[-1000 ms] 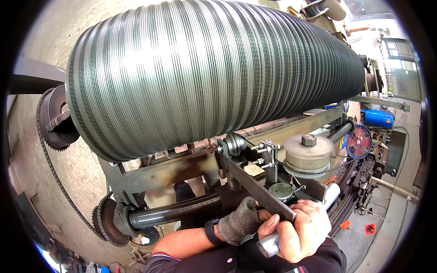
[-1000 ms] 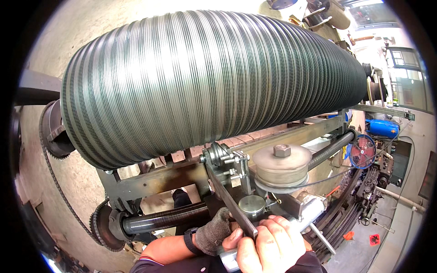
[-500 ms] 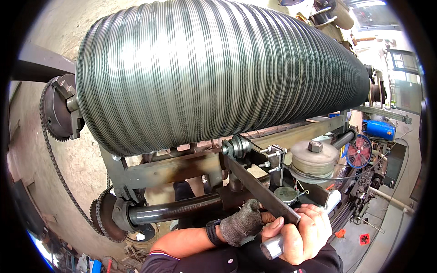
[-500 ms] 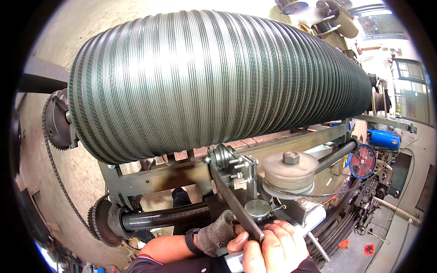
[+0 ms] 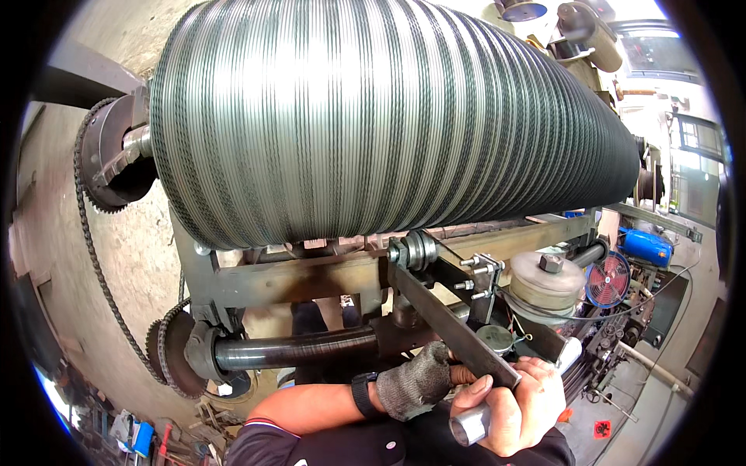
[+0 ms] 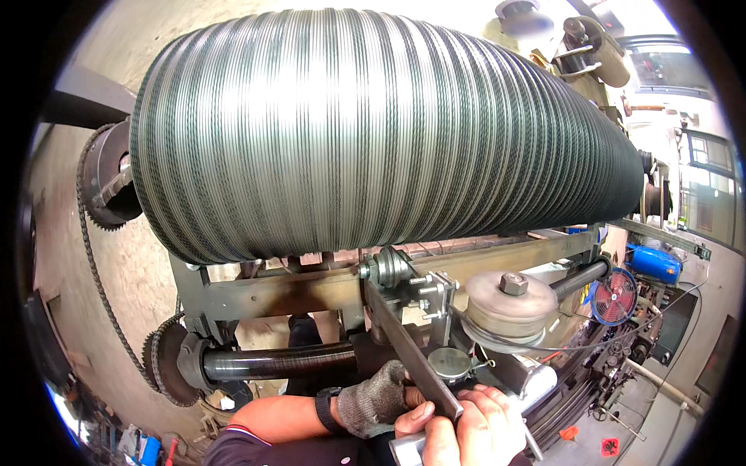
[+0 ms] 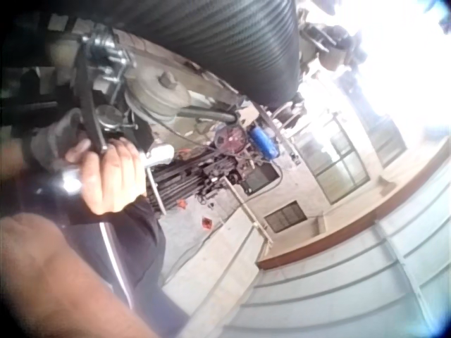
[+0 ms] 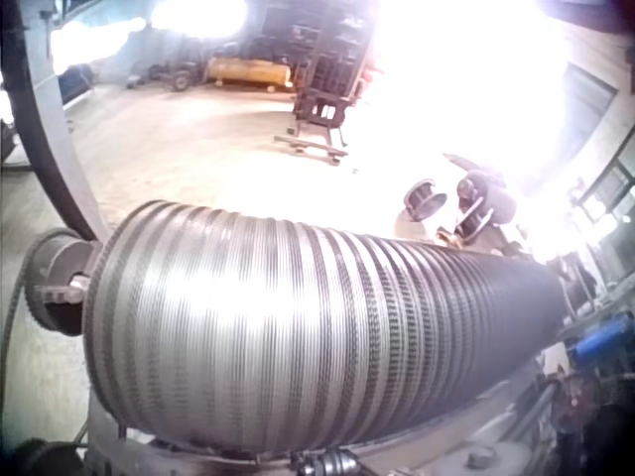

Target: The person operates a wire winding machine, using a metal bar to manually rotate a large spool of wire. They then use a green-handled tool to adjust a component on the machine's frame and reposition the spool.

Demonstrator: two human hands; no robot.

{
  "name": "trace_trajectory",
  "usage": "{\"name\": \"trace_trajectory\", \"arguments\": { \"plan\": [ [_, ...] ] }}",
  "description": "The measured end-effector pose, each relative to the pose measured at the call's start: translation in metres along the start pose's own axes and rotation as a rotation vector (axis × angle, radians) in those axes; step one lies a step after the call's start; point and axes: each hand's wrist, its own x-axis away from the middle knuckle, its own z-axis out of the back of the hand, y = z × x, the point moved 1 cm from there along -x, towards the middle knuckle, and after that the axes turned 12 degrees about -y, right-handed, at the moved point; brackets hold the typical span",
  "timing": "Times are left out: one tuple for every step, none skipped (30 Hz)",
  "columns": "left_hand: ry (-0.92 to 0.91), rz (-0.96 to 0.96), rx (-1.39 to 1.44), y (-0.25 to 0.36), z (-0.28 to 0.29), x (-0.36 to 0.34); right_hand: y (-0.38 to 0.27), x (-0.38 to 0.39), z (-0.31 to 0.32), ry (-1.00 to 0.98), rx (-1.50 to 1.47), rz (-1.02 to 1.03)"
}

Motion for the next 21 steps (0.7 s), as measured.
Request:
{"name": "trace_trajectory", "arguments": {
  "plan": [
    [0.006,-0.016,-0.002,-0.003,0.001,0.000,-0.001,-0.001,-0.001,0.011,0.014,0.006],
    [0.011,-0.032,-0.004,-0.006,0.003,0.000,-0.001,-0.001,-0.002,0.023,0.029,0.011],
    [0.016,-0.047,-0.005,-0.008,0.003,0.000,-0.001,0.000,-0.002,0.030,0.021,0.015],
    [0.011,-0.053,0.013,-0.009,0.003,0.000,-0.001,0.002,-0.003,0.037,0.015,0.018],
    [0.011,-0.062,0.030,-0.009,0.003,0.000,-0.001,0.003,-0.003,0.044,0.002,0.023],
    [0.011,-0.071,0.048,-0.010,0.003,0.001,-0.002,0.003,-0.003,0.024,0.004,0.028],
    [0.003,-0.073,0.050,-0.010,0.003,0.001,-0.002,0.000,-0.001,0.006,0.013,0.033],
    [-0.005,-0.075,0.051,-0.011,0.005,0.002,-0.003,-0.001,0.000,-0.013,0.021,0.038],
    [-0.014,-0.074,0.053,-0.011,0.006,0.002,-0.004,0.000,-0.001,0.000,0.023,0.034],
    [-0.006,-0.071,0.063,-0.011,0.005,0.002,-0.005,0.001,-0.002,0.012,0.025,0.029],
    [0.002,-0.068,0.073,-0.011,0.005,0.003,-0.005,0.002,-0.003,0.025,0.028,0.024],
    [0.014,-0.068,0.083,-0.012,0.005,0.004,-0.005,-0.002,0.000,-0.013,-0.029,0.025],
    [0.025,-0.067,0.092,-0.013,0.006,0.006,-0.004,-0.010,0.005,-0.051,-0.085,0.025],
    [0.037,-0.067,0.100,-0.015,0.007,0.008,-0.004,-0.014,0.007,-0.088,-0.141,0.026],
    [0.044,-0.062,0.109,-0.017,0.007,0.009,-0.005,-0.009,0.004,-0.047,-0.085,0.029],
    [0.052,-0.052,0.069,-0.017,0.007,0.010,-0.008,-0.001,-0.003,-0.005,-0.030,0.033],
    [0.060,-0.043,0.029,-0.016,0.007,0.011,-0.010,0.003,-0.006,0.037,0.026,0.037],
    [0.070,-0.036,-0.011,-0.016,0.007,0.012,-0.011,0.003,-0.006,0.027,0.025,0.036],
    [0.078,-0.034,0.008,-0.017,0.008,0.014,-0.011,0.002,-0.005,0.018,0.023,0.034],
    [0.085,-0.032,0.028,-0.017,0.008,0.015,-0.012,0.002,-0.004,0.008,0.022,0.033],
    [0.093,-0.030,0.047,-0.018,0.009,0.015,-0.012,0.002,-0.005,0.005,0.015,0.036]
  ]
}}
